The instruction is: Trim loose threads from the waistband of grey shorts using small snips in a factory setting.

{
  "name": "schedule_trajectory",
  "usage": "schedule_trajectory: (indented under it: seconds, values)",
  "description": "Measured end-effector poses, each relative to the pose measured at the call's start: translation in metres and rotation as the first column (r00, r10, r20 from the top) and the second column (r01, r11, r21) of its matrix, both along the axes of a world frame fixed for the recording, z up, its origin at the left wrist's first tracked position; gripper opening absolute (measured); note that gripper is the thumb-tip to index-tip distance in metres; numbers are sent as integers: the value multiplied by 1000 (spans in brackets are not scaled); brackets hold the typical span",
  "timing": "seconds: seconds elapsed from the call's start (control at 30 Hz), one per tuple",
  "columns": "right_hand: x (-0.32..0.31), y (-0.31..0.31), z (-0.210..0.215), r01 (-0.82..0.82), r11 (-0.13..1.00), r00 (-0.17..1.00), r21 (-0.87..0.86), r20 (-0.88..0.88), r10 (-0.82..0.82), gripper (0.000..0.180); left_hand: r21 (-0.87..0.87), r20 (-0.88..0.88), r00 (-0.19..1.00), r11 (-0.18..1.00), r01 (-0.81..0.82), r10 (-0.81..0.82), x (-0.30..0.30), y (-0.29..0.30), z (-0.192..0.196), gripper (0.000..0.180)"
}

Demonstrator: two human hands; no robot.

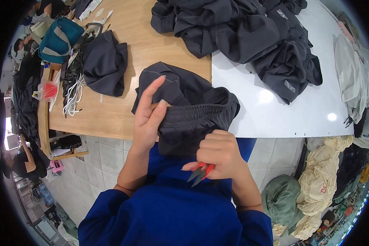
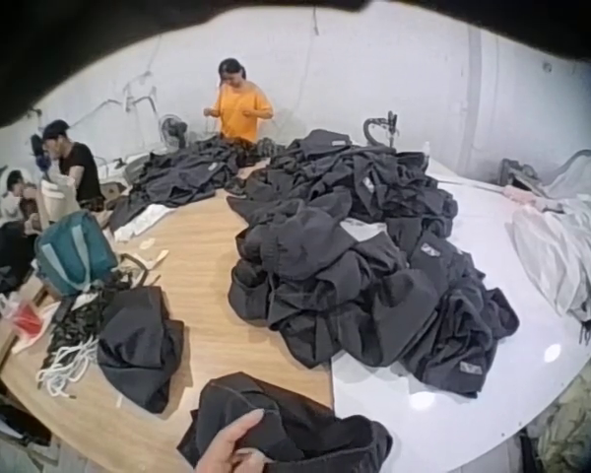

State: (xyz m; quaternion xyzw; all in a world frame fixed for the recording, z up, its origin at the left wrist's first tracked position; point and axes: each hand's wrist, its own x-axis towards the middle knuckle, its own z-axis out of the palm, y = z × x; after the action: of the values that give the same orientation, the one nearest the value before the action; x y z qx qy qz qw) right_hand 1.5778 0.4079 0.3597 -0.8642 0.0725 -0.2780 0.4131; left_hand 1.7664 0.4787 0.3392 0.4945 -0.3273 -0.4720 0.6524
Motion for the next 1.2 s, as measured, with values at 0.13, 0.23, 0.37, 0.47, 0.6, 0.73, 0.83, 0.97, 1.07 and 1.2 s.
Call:
schedule_trajectory:
  seconds: [0.13, 0.23, 0.37, 0.47, 0.6, 0.73, 0.83, 0.97, 1.07, 1.2]
  values:
    - [-3, 0, -13, 314, 947, 948, 72, 33, -317, 31, 88, -94, 988, 989, -118, 126, 8, -10, 4, 39]
    - [-3, -3, -21, 503, 828, 864, 247, -163, -476, 12, 78, -37, 981, 979, -188, 191, 30, -8, -8, 25]
    - [-8, -10, -28, 614, 713, 788, 339, -321, -526, 13, 72, 180, 935, 944, -323, 306, 58, 7, -17, 17]
    - [-19, -13, -42, 620, 644, 783, 448, -301, -544, 17, -181, 491, 777, 919, -351, 394, 82, 26, -10, 27]
    - [-23, -27, -45, 672, 540, 729, 507, -327, -601, 22, -511, 73, 963, 839, -189, 261, 98, 64, 29, 23]
    - [-13, -34, -48, 684, 584, 729, 438, -379, -570, 25, -455, 103, 940, 856, -245, 324, 72, 32, 87, 23]
    - [-10, -34, -48, 700, 593, 714, 398, -400, -575, 25, -427, 112, 928, 861, -278, 356, 90, 59, 66, 23]
    - [-10, -25, -53, 718, 596, 696, 360, -362, -620, 25, -406, 125, 908, 856, -321, 399, 109, 106, 30, 23]
    - [-11, -21, -58, 743, 546, 669, 387, -390, -633, 26, -386, 136, 891, 851, -356, 434, 109, 112, 26, 23]
    - [-14, -20, -60, 745, 548, 667, 381, -413, -620, 27, -366, 142, 874, 845, -391, 466, 107, 114, 20, 23]
